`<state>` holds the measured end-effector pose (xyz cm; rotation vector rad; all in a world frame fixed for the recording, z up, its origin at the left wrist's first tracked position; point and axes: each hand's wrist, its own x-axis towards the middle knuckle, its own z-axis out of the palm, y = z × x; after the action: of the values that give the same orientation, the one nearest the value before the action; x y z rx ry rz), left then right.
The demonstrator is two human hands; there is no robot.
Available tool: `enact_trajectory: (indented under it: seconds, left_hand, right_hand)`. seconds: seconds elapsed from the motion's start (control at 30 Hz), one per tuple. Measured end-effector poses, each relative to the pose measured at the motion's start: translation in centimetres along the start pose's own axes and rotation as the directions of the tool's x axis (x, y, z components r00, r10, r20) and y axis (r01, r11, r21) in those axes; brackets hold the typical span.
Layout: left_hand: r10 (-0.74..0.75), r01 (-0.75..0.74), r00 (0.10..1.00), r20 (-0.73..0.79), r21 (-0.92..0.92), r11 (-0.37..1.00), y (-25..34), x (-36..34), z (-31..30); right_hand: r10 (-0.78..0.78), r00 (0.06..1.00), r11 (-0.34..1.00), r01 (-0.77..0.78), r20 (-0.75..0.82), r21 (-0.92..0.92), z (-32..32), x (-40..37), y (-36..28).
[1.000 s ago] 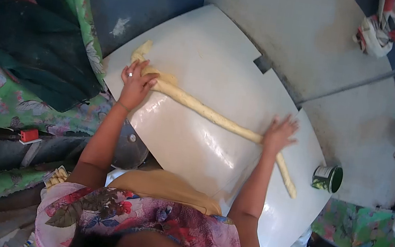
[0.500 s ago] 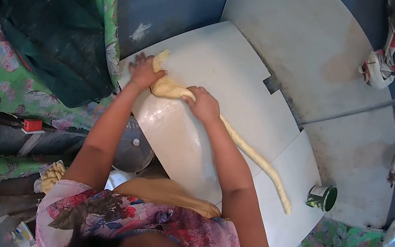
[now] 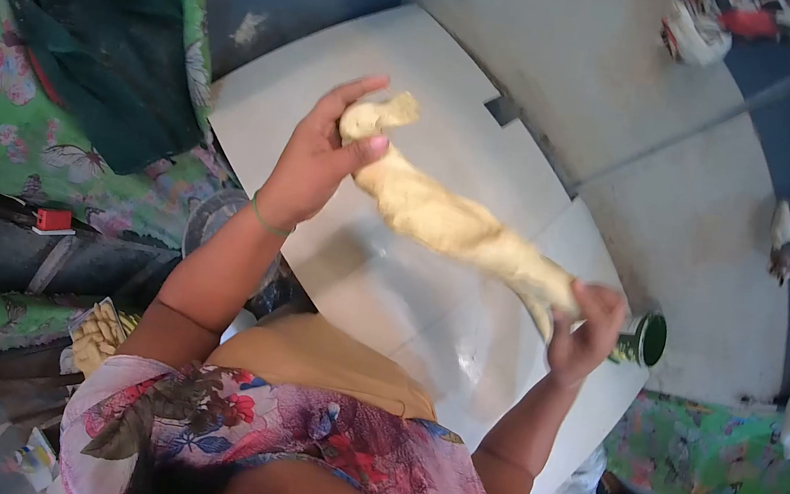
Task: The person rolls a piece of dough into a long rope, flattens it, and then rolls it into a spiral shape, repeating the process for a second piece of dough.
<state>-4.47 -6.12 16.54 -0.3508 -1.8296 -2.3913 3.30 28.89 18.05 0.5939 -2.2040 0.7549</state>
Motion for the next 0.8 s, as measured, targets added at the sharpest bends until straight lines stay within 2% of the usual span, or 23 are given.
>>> enact_trajectory:
  seconds: [0.03, 0.07, 0.1, 0.13, 0.17, 0.23, 0.3, 0.37, 0.43, 0.5, 0.57, 0.63, 0.73, 0.8]
  left_hand:
    - [-0.004, 0.002, 0.999, 0.045, 0.046, 0.999, -0.5, -1.3, 1.1]
    - [-0.002, -0.006, 0.999, 0.048, 0.168, 0.986, -2.6, -2.9, 1.4]
    - [0.017, -0.046, 0.997, 0.076, 0.390, 0.919, -6.4, -4.8, 0.9]
    - [0.038, -0.100, 0.992, 0.116, 0.593, 0.799, -10.7, -6.8, -0.3]
    - [-0.061, -0.060, 0.989, 0.138, 0.732, 0.679, -14.6, -9.3, -1.6]
    - [-0.280, 0.002, 0.938, 0.205, 0.803, 0.596, -12.7, -10.6, -0.4]
    - [-0.204, 0.004, 0.966, 0.157, 0.783, 0.622, -13.0, -11.2, -0.3]
    - [-0.129, 0.010, 0.987, 0.100, 0.748, 0.664, -13.6, -10.5, -0.5]
    - [-0.086, 0.035, 0.996, 0.039, 0.692, 0.721, -14.3, -10.4, -0.7]
    - [-0.163, 0.146, 0.986, -0.031, 0.630, 0.763, -14.6, -10.2, -0.8]
    - [-0.211, 0.218, 0.974, -0.081, 0.579, 0.786, -15.3, -9.4, -1.1]
    - [-0.203, 0.227, 0.974, -0.105, 0.558, 0.798, -15.8, -8.5, -1.6]
    - [-0.182, 0.248, 0.967, -0.177, 0.512, 0.822, -15.0, -6.4, -2.2]
    - [-0.219, 0.318, 0.940, -0.262, 0.441, 0.839, -14.1, -5.6, -2.8]
  right_hand:
    - [-0.063, 0.998, 0.992, 0.062, -0.004, -0.113, -0.6, -3.8, 0.1]
    - [0.058, 0.988, 0.994, -0.044, 0.140, -0.098, -0.5, -9.2, 0.9]
    - [0.170, 0.945, 0.984, -0.149, 0.279, -0.093, -0.2, -14.3, 1.5]
    - [0.249, 0.858, 0.967, -0.196, 0.449, -0.162, 0.3, -18.1, 0.6]
    - [0.321, 0.736, 0.946, -0.224, 0.596, -0.233, 1.0, -20.2, -0.6]
    - [0.320, 0.796, 0.947, -0.260, 0.514, -0.186, 1.1, -20.5, -1.6]
    - [0.378, 0.815, 0.924, -0.365, 0.439, -0.119, 0.6, -20.8, -2.9]
    - [0.462, 0.820, 0.874, -0.486, 0.339, -0.014, 2.2, -17.9, -1.8]
    - [0.465, 0.839, 0.873, -0.488, 0.281, 0.011, 4.2, -15.0, -2.0]
    - [0.348, 0.852, 0.901, -0.419, 0.390, 0.112, 6.9, -11.6, -2.8]
    - [0.158, 0.820, 0.943, -0.290, 0.550, 0.162, 10.8, -9.3, -3.5]
    - [0.008, 0.724, 0.999, -0.039, 0.690, 0.030, 14.6, -8.0, -5.0]
    - [0.037, 0.537, 0.999, 0.004, 0.843, -0.046, 19.2, -9.2, -4.9]
    - [0.025, 0.546, 0.989, 0.107, 0.838, -0.099, 20.0, -9.3, -5.0]
